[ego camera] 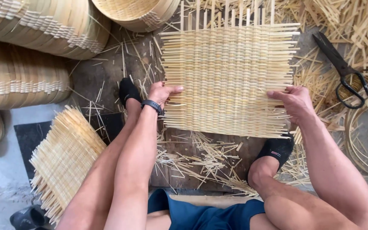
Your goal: The recorder is assembling and trimming a bamboo steamer basket base.
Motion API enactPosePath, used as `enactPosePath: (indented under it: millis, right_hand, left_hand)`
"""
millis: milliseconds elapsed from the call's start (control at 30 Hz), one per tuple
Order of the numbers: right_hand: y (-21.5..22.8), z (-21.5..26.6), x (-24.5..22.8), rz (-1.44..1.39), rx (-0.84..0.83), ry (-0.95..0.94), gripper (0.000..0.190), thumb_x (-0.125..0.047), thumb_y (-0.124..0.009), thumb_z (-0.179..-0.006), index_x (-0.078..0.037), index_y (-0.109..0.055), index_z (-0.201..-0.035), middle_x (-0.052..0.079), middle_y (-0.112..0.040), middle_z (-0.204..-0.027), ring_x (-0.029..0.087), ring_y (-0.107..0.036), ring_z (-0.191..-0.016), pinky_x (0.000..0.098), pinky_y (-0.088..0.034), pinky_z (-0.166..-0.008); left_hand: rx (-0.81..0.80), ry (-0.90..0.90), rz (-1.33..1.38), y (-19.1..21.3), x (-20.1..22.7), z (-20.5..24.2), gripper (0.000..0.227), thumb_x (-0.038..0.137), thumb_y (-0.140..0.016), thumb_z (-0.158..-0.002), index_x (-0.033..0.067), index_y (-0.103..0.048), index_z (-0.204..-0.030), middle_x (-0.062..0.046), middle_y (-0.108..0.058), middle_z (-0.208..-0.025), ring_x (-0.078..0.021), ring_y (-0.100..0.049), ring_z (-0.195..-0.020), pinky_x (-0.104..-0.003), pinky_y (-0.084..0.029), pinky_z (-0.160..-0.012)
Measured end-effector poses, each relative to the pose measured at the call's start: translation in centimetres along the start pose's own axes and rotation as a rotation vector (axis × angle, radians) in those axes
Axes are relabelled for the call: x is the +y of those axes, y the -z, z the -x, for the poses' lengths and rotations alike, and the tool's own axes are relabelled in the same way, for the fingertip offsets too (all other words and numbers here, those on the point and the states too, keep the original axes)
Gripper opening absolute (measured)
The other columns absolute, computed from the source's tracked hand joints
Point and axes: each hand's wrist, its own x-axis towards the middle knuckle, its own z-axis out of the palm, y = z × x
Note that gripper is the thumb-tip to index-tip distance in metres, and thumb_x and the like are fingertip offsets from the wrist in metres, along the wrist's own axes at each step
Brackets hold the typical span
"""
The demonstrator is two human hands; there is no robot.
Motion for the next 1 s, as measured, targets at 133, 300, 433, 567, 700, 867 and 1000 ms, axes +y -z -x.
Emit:
enactPosePath:
  millis: [133,300,433,567,700,867,1000]
  right_hand:
    - [1.9,-0.5,2.3,0.04,0.025,0.094,0.027,-0.007,-0.081,-0.087,0.002,-0.072,-0.111,0.01,-0.076,-0.1,0.014,-0.072,-0.082,0.0305,-0.059,-0.073]
    - [11.5,4.0,6.9,0.52,0.64,0.533,0.018,-0.015,-0.078,-0.107,-0.001,-0.07,-0.115,0.008,-0.071,-0.107,0.018,-0.068,-0.094,0.0336,-0.055,-0.088]
    - [20.5,8.6,11.9,1.099,1.03,0.521,0.04,-0.021,-0.086,-0.088,0.0,-0.067,-0.117,0.017,-0.062,-0.114,0.035,-0.056,-0.113,0.0483,-0.044,-0.1]
    - [30.4,10.7,16.2,1.366,1.297,0.38,0.058,-0.025,-0.083,-0.079,0.002,-0.062,-0.126,0.024,-0.055,-0.126,0.043,-0.048,-0.121,0.0562,-0.035,-0.098]
    - [36.3,10.9,16.9,1.092,1.143,0.016,0.044,-0.025,-0.077,-0.09,-0.001,-0.066,-0.125,0.025,-0.058,-0.128,0.043,-0.055,-0.12,0.054,-0.042,-0.104]
    - [37.5,11.5,18.1,1.224,1.383,0.172,0.04,-0.029,-0.079,-0.073,0.006,-0.068,-0.09,0.025,-0.066,-0.095,0.041,-0.069,-0.092,0.0524,-0.056,-0.081]
    - [39.3,11.2,20.5,0.871,1.452,0.033,0.038,-0.026,-0.081,-0.068,0.004,-0.066,-0.086,0.018,-0.07,-0.082,0.034,-0.074,-0.075,0.0441,-0.062,-0.059]
  left_hand:
    - [0.045,-0.085,-0.042,0.2,-0.5,-0.2,0.046,0.001,-0.088,-0.07,-0.0064,-0.067,-0.111,-0.018,-0.077,-0.103,-0.023,-0.077,-0.085,-0.038,-0.065,-0.079]
    - [-0.006,-0.113,-0.006,0.5,-1.7,-1.3,0.046,0.0,-0.088,-0.069,-0.0065,-0.068,-0.11,-0.016,-0.077,-0.102,-0.0228,-0.076,-0.085,-0.037,-0.065,-0.078]
    - [0.058,-0.129,-0.055,0.7,-1.7,-1.5,0.048,0.001,-0.089,-0.07,-0.0062,-0.067,-0.112,-0.014,-0.077,-0.102,-0.0222,-0.076,-0.086,-0.036,-0.063,-0.078]
    - [0.128,-0.156,-0.14,0.5,-1.5,-1.7,0.052,0.001,-0.089,-0.068,-0.0016,-0.067,-0.114,-0.011,-0.076,-0.103,-0.0209,-0.075,-0.087,-0.035,-0.062,-0.078]
    - [0.113,-0.236,-0.187,0.6,-1.6,-2.3,0.066,0.002,-0.091,-0.066,-0.0095,-0.062,-0.124,-0.018,-0.075,-0.109,-0.0245,-0.075,-0.09,-0.036,-0.063,-0.078]
    - [0.301,-0.33,-0.3,1.5,-3.0,-3.4,0.112,0.007,-0.099,-0.06,-0.0089,-0.027,-0.144,-0.027,-0.065,-0.12,-0.0276,-0.071,-0.103,-0.038,-0.061,-0.088]
    - [0.405,-0.346,-0.472,1.5,-3.4,-2.8,0.112,0.013,-0.104,-0.062,-0.006,-0.031,-0.146,-0.028,-0.061,-0.125,-0.0301,-0.067,-0.106,-0.038,-0.058,-0.09]
